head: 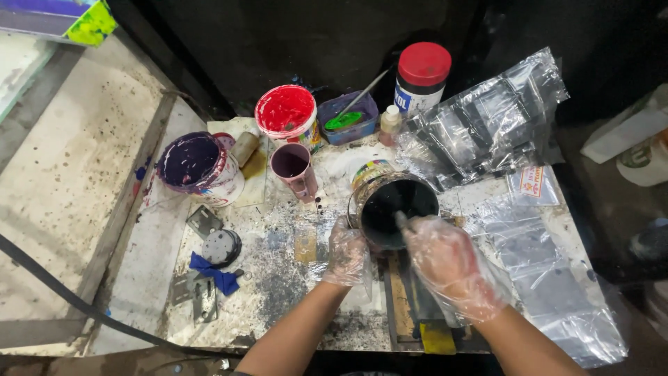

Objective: Sorting small plastic bags and preparing a screen printing frame and ink on a workbench.

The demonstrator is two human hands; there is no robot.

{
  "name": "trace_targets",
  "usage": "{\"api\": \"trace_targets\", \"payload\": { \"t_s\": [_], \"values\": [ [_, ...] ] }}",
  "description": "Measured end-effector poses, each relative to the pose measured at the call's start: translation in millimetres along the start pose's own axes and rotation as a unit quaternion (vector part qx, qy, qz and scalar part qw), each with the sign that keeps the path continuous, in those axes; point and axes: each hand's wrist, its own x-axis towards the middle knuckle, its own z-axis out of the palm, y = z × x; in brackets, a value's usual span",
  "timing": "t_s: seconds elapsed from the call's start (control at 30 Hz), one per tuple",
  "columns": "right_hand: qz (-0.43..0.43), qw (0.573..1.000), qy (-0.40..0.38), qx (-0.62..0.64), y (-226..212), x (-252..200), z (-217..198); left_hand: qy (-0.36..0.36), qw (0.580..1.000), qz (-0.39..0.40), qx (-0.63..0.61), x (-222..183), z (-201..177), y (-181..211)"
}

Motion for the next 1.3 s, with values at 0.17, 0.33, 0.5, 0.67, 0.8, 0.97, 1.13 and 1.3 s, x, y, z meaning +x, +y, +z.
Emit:
{"api": "trace_targets", "payload": {
  "t_s": [0.17, 0.33, 0.5, 0.67, 0.8, 0.97, 1.13, 1.3],
  "values": [
    [0.306, 0.841, 0.349, -0.277, 8.2, -57.8, -40.4, -0.019, 0.895, 0.313, 0.317, -28.0, 24.8, -11.0],
    [0.178, 0.477, 0.029, -0.86, 7.3, -98.9, -62.0, 0.009, 0.867, 0.317, 0.385, -28.6, 24.6, -9.0],
    [0.115, 0.461, 0.066, -0.877, 3.1, -78.5, -62.3, 0.045, 0.82, 0.321, 0.471, -25.7, 28.1, -5.7],
    [0.093, 0.391, 0.029, -0.915, 2.6, -92.0, -43.7, 0.094, 0.746, 0.322, 0.575, -18.6, 29.7, -1.7],
    [0.038, 0.261, 0.009, -0.965, -32.1, -92.0, -44.0, 0.125, 0.714, 0.315, 0.613, -9.5, 15.3, -2.6],
    [0.43, 0.507, 0.481, -0.571, -23.6, -67.6, -8.9, 0.022, 0.868, 0.238, 0.434, -5.3, 21.7, -8.9],
    [0.25, 0.298, 0.091, -0.917, -31.7, -88.2, -24.2, 0.119, 0.417, 0.401, 0.807, -12.0, 32.2, -13.1],
    [0.255, 0.465, 0.199, -0.824, -11.0, -80.0, -6.0, 0.208, 0.569, 0.266, 0.75, 8.5, 20.3, -8.3]
  ]
}}
